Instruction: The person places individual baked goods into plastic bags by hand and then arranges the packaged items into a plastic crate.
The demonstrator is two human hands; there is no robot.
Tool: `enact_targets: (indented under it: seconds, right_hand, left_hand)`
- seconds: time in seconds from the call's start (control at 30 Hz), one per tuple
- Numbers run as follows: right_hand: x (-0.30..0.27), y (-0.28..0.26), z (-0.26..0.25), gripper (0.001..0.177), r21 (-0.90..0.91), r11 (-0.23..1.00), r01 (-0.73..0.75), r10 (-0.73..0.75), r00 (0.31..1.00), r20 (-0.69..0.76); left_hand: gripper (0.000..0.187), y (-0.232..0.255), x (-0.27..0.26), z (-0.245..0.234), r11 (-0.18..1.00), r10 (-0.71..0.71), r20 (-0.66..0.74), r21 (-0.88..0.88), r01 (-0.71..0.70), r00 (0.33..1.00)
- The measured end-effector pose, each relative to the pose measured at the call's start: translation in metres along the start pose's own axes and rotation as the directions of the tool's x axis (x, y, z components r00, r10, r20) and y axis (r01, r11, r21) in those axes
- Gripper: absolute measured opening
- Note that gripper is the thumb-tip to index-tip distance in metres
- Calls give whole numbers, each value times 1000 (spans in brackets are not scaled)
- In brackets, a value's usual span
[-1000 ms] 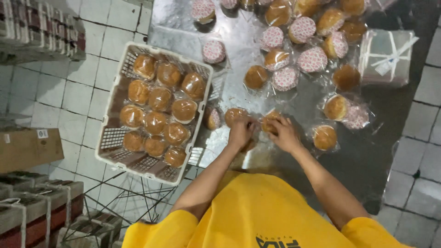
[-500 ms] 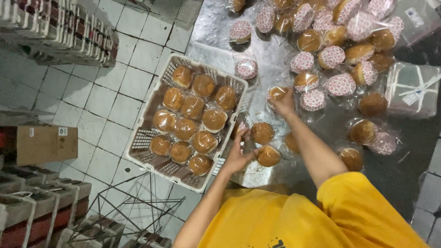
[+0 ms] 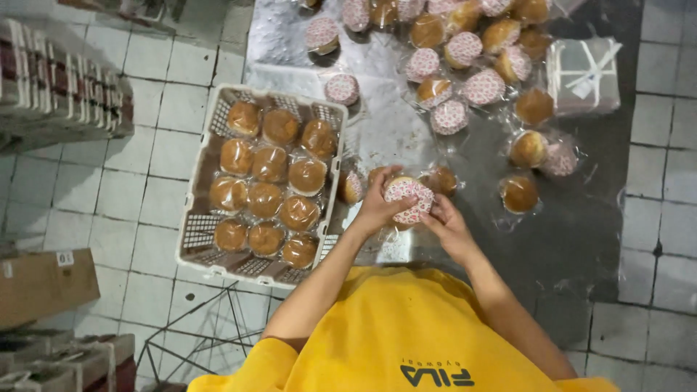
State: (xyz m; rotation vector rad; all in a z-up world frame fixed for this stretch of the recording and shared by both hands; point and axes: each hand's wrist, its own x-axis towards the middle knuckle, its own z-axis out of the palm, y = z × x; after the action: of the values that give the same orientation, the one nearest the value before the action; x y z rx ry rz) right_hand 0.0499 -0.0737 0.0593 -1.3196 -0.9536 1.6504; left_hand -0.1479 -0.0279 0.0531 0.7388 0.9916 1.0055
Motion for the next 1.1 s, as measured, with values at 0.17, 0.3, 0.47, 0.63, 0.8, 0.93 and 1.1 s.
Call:
enact_targets:
  seconds: [0.17,0.3,0.47,0.63,0.8,0.93,1.1]
  right_hand:
    - [-9,-47,-19,23,-332,921,202,-215,977,-1]
    - [0,-101,-22,16,-614,651,447,-601,797,-56]
    - [16,-142,-1,12,-730,73,680,-512,654,557]
    - [35,-105,-16,10,-754,-36,656,-497,642,584]
    - [44,-107,-42,22,-723,-52,689,-541,589,600]
    - [20,-129,-101,8,-381,777,501,-543,840,-1]
    - [22,-66,-184,10,608,761,226,-455,854,252]
  left_hand:
    - [72,16,-12,8,989,2,119,-149,16,993]
    - [81,28,-23,14,999,40,213,-36,-33,976]
    - [78,9,-24,24,998,30,274,-65,-12,961]
    - [83,36,-38,39,999,50,265,-21,-46,963]
    - [83,37,-40,42,993,95,278,45,-111,956]
    - [79,53,-41,44,993,75,298,-107,-45,952]
    - [71,41,-33,32,989,50,285,120,-87,957]
